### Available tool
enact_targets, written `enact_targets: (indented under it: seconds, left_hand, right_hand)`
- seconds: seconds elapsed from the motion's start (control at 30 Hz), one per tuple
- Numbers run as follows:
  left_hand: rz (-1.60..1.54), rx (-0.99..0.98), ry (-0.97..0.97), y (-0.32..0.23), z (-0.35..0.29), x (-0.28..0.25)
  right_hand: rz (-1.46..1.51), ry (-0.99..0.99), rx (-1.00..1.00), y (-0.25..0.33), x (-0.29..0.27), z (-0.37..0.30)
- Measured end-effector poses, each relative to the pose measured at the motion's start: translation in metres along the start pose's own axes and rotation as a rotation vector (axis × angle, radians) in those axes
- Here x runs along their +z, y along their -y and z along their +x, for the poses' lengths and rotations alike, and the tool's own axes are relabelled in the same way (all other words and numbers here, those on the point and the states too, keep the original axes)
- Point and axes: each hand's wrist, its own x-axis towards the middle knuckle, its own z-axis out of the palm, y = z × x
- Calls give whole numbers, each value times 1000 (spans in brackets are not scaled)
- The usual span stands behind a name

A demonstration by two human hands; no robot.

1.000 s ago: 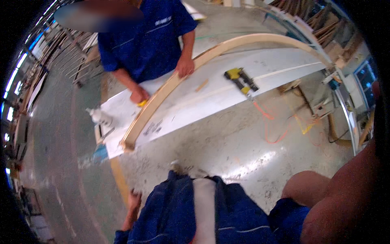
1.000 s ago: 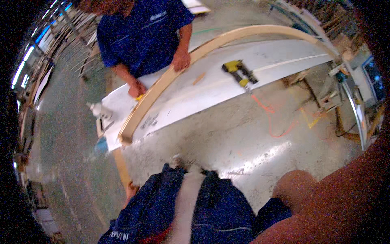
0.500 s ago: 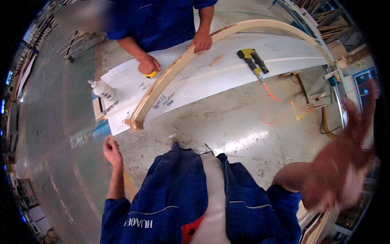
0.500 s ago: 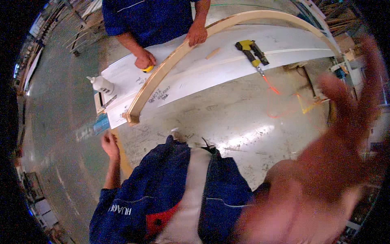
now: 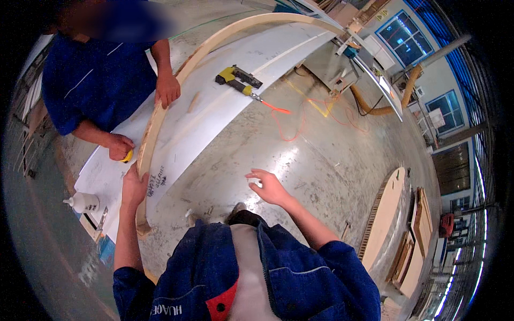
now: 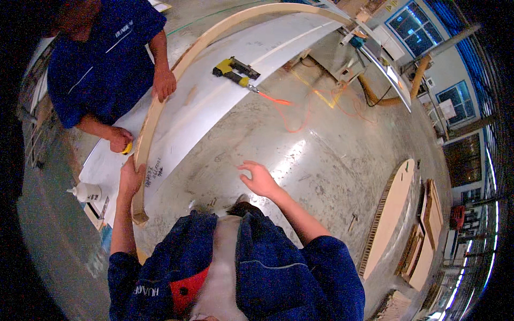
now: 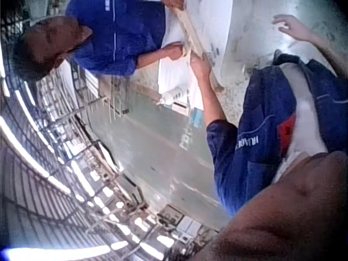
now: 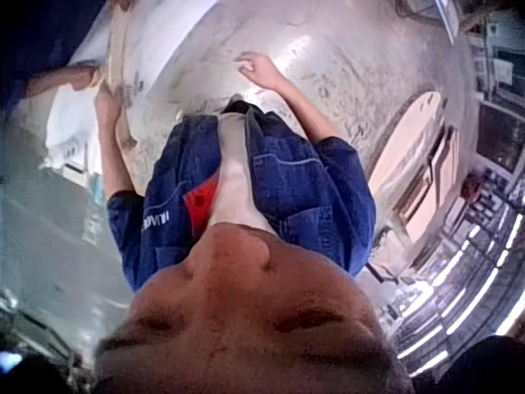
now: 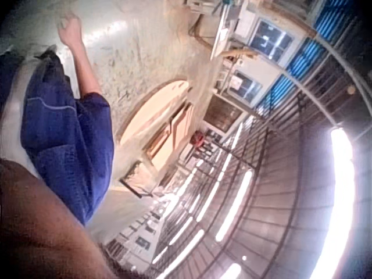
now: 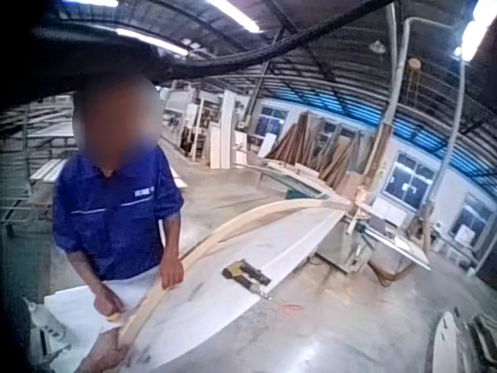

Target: The person nails wooden components together with a nail gun and joins a curved wooden piece to a flat board on a workbench.

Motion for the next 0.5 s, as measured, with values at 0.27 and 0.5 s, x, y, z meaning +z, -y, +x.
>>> enact_targets:
  seconds: [0.27, 0.5]
  left_hand:
    - [43, -82, -35, -5, -6, 10]
    - [96, -233, -11, -10, -35, -7]
  right_hand:
    - [18, -18, 315, -128, -8, -22]
    - [64, -10, 29, -138, -26, 104]
